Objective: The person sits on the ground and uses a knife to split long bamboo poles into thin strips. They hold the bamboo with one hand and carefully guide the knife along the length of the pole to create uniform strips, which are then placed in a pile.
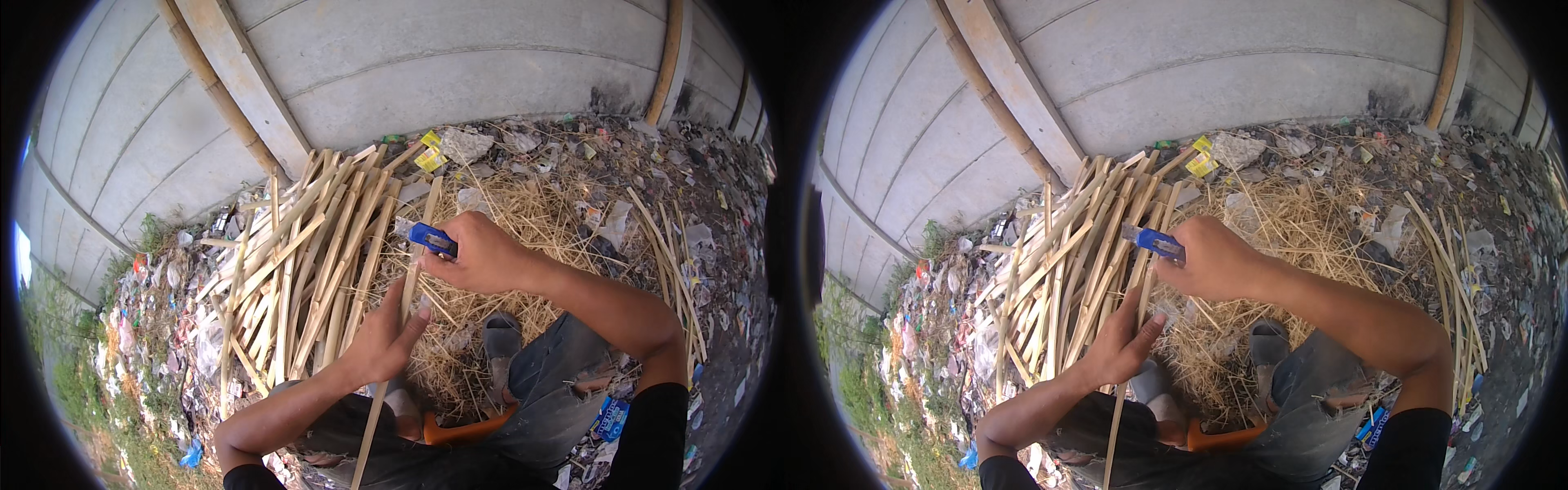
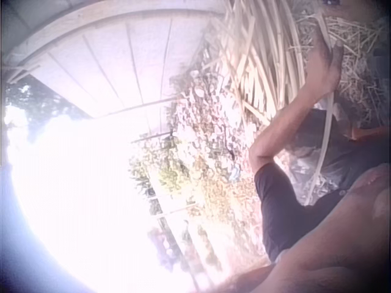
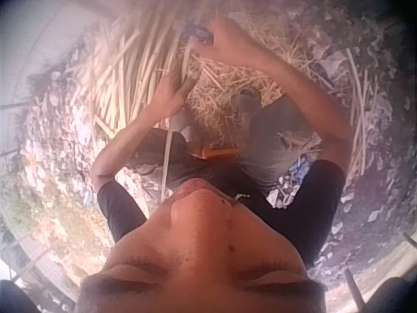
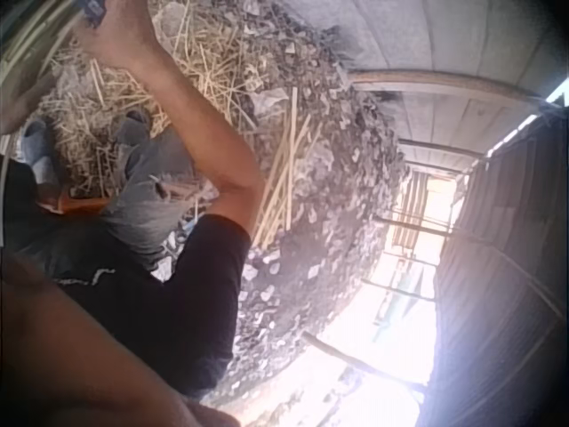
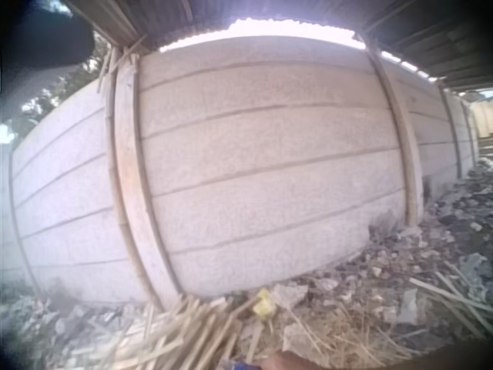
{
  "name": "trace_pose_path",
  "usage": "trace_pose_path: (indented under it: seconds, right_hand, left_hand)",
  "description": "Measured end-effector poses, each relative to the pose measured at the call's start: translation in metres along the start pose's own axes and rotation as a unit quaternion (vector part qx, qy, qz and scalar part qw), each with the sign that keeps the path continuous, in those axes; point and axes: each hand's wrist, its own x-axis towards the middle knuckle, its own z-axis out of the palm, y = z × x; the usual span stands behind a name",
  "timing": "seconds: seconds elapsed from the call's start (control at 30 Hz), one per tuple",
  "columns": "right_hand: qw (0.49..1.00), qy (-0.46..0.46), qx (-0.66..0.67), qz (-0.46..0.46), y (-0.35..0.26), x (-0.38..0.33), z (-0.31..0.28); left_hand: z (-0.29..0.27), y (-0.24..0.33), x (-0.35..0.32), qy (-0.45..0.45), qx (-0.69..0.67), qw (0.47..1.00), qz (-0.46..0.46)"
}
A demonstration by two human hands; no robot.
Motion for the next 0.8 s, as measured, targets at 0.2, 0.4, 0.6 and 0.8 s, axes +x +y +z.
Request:
trace_pose_path:
  seconds: [0.2,0.4,0.6,0.8]
  right_hand:
    - [0.998,0.047,0.026,-0.011,-0.002,0.000,-0.008]
    - [0.997,0.081,-0.007,0.002,0.000,-0.002,-0.013]
    - [0.995,-0.008,-0.093,0.017,0.001,-0.010,-0.011]
    - [0.986,-0.087,-0.141,0.003,-0.014,-0.011,0.003]
  left_hand:
    - [-0.014,0.003,0.001,-0.071,-0.231,0.970,-0.040]
    - [-0.023,-0.005,0.005,-0.034,-0.340,0.939,-0.020]
    - [-0.027,-0.001,0.006,-0.022,-0.333,0.943,-0.019]
    - [-0.020,-0.002,0.002,-0.005,-0.309,0.951,-0.025]
